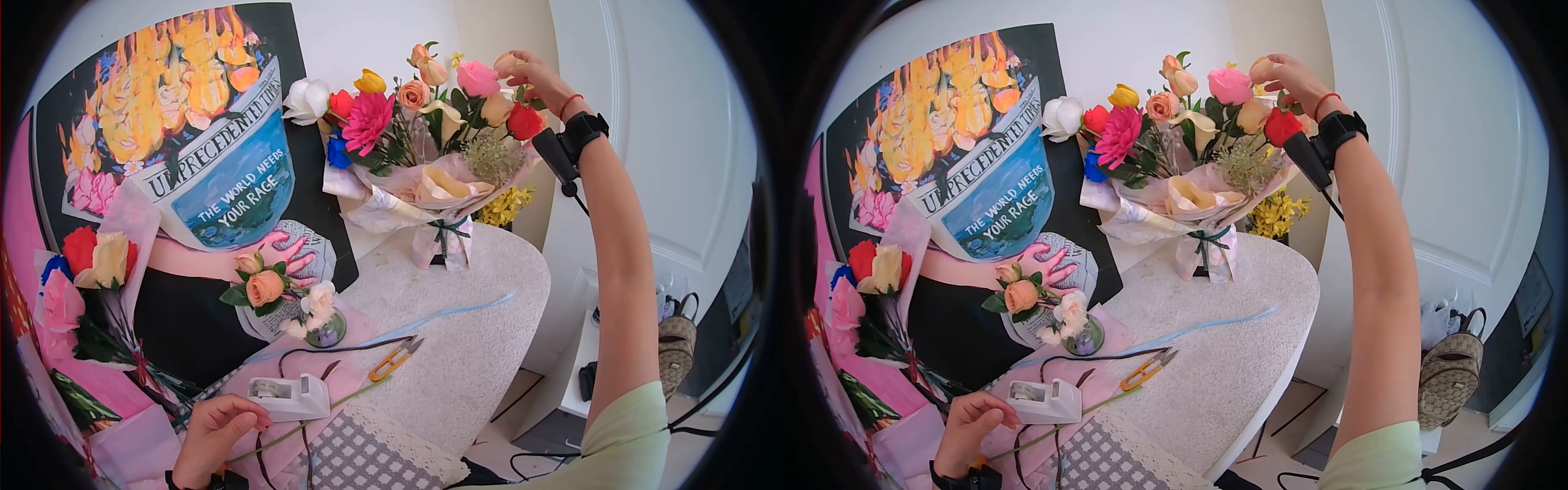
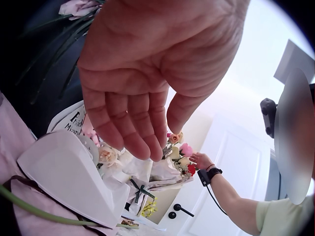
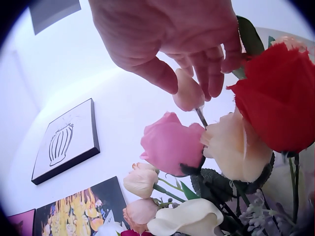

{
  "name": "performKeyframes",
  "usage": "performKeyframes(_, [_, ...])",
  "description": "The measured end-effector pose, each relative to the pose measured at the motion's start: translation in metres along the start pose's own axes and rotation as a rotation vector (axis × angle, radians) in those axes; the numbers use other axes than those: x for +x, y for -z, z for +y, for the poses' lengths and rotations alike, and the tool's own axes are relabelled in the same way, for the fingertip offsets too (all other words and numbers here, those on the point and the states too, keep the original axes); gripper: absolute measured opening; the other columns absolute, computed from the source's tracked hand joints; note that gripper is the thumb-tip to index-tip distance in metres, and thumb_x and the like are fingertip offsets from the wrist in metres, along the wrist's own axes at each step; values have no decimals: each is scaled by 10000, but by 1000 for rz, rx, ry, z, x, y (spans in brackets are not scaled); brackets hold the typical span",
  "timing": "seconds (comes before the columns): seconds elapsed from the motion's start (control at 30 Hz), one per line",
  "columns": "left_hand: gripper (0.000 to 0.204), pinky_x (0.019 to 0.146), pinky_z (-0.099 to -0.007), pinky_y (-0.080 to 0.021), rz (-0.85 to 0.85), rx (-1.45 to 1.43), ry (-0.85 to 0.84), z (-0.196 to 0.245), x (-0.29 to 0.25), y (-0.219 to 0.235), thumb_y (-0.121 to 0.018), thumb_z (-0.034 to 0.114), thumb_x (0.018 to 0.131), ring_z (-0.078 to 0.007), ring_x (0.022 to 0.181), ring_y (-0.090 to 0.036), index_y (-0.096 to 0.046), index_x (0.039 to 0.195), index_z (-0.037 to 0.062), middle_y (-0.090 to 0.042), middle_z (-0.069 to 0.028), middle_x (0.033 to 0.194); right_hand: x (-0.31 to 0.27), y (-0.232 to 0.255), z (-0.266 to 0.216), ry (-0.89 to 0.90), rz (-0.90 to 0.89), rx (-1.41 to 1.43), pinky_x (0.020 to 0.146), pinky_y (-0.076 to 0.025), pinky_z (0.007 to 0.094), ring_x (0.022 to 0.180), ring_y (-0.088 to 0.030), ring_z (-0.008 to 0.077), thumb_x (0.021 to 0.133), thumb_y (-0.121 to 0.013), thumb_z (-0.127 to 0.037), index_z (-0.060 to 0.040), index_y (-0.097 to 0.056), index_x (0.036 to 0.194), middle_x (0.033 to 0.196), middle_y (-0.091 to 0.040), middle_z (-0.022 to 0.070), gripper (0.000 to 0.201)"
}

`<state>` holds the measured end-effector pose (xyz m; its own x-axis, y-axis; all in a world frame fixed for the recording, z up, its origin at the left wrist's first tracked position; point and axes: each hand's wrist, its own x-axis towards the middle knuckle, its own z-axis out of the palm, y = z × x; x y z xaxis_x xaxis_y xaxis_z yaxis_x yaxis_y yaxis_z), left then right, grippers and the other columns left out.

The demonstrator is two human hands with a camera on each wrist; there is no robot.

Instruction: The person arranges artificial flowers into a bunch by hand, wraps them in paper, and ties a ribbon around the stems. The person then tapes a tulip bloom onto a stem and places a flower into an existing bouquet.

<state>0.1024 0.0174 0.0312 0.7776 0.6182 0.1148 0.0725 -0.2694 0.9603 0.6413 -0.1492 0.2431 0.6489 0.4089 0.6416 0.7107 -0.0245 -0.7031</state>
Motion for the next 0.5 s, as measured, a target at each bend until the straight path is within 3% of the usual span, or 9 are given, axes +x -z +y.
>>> performKeyframes(0.1, [168, 700, -265, -475, -1, -3, 1, 0, 0, 0, -548, 114, 837, -154, 720, -606, -587, 858, -48, -630, -115, 773, -2, 5, 3, 51, -46, -6, 494, -366, 241, 799, -537, 100, 784, -547, -260, -94, -392, 1263, 952, -563, 51, 531])
performKeyframes(0.2, [166, 699, -265, -474, -1, -3, 1, -1, 0, 0, -548, 111, 835, -153, 718, -604, -587, 858, -48, -630, -115, 771, -5, 1, -2, 147, -56, 18, 480, -359, 225, 728, -537, 81, 746, -621, -271, -61, -460, 1189, 903, -574, 39, 516])
performKeyframes(0.37, [163, 701, -265, -473, 5, 0, 5, 0, 0, 0, -546, 106, 835, -153, 719, -603, -588, 859, -49, -630, -115, 769, 1, -8, -7, 241, 86, -62, 514, -425, 224, 631, -538, 98, 668, -697, -327, -27, -595, 922, 792, -603, 35, 406])
performKeyframes(0.5, [158, 702, -265, -473, 6, 0, -11, 3, -1, -3, -542, 99, 835, -155, 719, -604, -590, 862, -49, -632, -117, 771, 11, -11, -2, 293, 133, -92, 549, -446, 230, 630, -541, 100, 658, -706, -336, -26, -602, 835, 742, -609, 34, 371])
